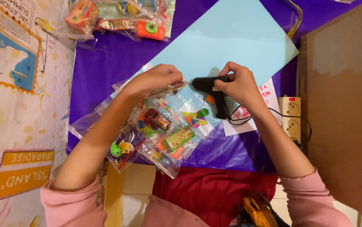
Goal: The person applies hot glue to the back of small plastic bags containing miniature toys using a glue gun and then presses them onto a blue sheet of paper.
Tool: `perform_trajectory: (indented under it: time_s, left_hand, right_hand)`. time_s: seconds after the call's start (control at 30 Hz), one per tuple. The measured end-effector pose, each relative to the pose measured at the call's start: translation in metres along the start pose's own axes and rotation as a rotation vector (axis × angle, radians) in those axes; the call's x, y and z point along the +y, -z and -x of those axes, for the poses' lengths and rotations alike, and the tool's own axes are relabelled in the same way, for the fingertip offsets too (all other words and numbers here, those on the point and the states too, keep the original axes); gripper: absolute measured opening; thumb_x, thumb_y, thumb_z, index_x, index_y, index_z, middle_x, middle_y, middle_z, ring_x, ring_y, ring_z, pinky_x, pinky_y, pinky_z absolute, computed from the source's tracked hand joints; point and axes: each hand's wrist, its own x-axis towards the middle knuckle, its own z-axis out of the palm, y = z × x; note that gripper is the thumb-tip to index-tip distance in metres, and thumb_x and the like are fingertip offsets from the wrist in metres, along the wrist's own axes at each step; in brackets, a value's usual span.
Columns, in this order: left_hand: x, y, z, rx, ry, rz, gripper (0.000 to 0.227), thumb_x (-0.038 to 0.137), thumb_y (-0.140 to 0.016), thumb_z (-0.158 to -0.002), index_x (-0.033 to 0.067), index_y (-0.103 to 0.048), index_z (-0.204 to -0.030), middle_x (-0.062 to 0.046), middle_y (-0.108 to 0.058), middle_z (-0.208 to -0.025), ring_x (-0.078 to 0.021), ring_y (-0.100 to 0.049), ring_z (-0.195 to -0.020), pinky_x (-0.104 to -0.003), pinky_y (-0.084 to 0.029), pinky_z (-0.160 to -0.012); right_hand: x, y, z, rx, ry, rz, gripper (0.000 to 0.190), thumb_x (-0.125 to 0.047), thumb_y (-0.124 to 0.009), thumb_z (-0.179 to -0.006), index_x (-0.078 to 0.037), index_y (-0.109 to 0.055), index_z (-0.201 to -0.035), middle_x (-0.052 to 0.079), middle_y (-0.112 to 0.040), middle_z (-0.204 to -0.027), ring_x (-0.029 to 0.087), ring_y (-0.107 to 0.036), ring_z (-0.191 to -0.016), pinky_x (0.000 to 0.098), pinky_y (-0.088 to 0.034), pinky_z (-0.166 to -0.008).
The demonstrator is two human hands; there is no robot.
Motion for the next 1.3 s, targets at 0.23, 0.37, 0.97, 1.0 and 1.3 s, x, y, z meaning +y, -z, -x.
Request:
perform_trajectory:
  time_s: [0.23,0.37,0.97,1.0,1.3]
  left_hand:
    - [-0.012,0.001,-0.011,-0.01,-0.032,0.0,0.036,0.04,-0.065,-0.085,0.0081,-0.073,-0.101,-0.01,-0.065,-0.094,-0.027,-0.06,-0.095,-0.041,-0.046,-0.086]
    - [-0.005,0.001,-0.001,-0.012,-0.042,0.0,0.035,0.036,-0.063,-0.084,0.0065,-0.072,-0.101,-0.011,-0.064,-0.094,-0.0277,-0.059,-0.096,-0.041,-0.046,-0.085]
    - [0.008,0.003,0.019,-0.008,-0.05,-0.026,0.034,0.035,-0.064,-0.081,0.0077,-0.073,-0.099,-0.013,-0.066,-0.094,-0.031,-0.06,-0.096,-0.045,-0.046,-0.086]
    - [0.011,0.003,0.024,-0.006,-0.041,-0.032,0.035,0.036,-0.064,-0.081,0.008,-0.073,-0.1,-0.013,-0.066,-0.095,-0.0314,-0.06,-0.097,-0.046,-0.045,-0.088]
    - [0.012,0.003,0.026,-0.006,-0.038,-0.084,0.035,0.039,-0.064,-0.081,0.0121,-0.074,-0.1,-0.012,-0.068,-0.097,-0.0327,-0.062,-0.099,-0.046,-0.043,-0.09]
  right_hand:
    - [-0.001,-0.002,0.0,0.0,0.018,0.017,0.014,-0.003,-0.073,-0.08,-0.003,-0.067,-0.092,0.015,-0.067,-0.067,0.017,-0.061,-0.063,0.0271,-0.057,-0.056]
    - [0.001,-0.003,-0.001,0.004,0.032,0.031,0.013,-0.003,-0.074,-0.08,-0.003,-0.066,-0.091,0.014,-0.067,-0.065,0.017,-0.06,-0.061,0.0269,-0.055,-0.054]
    - [-0.002,-0.003,0.001,0.008,0.083,0.138,0.013,-0.005,-0.074,-0.08,-0.005,-0.066,-0.091,0.011,-0.064,-0.061,0.018,-0.057,-0.059,0.0271,-0.047,-0.054]
    - [-0.002,-0.003,0.001,0.007,0.087,0.155,0.013,-0.006,-0.073,-0.08,-0.005,-0.066,-0.091,0.011,-0.064,-0.06,0.018,-0.057,-0.058,0.0267,-0.046,-0.054]
    - [-0.005,-0.003,0.004,0.004,0.117,0.176,0.012,-0.006,-0.074,-0.08,-0.005,-0.067,-0.09,0.011,-0.065,-0.061,0.018,-0.057,-0.059,0.0272,-0.046,-0.056]
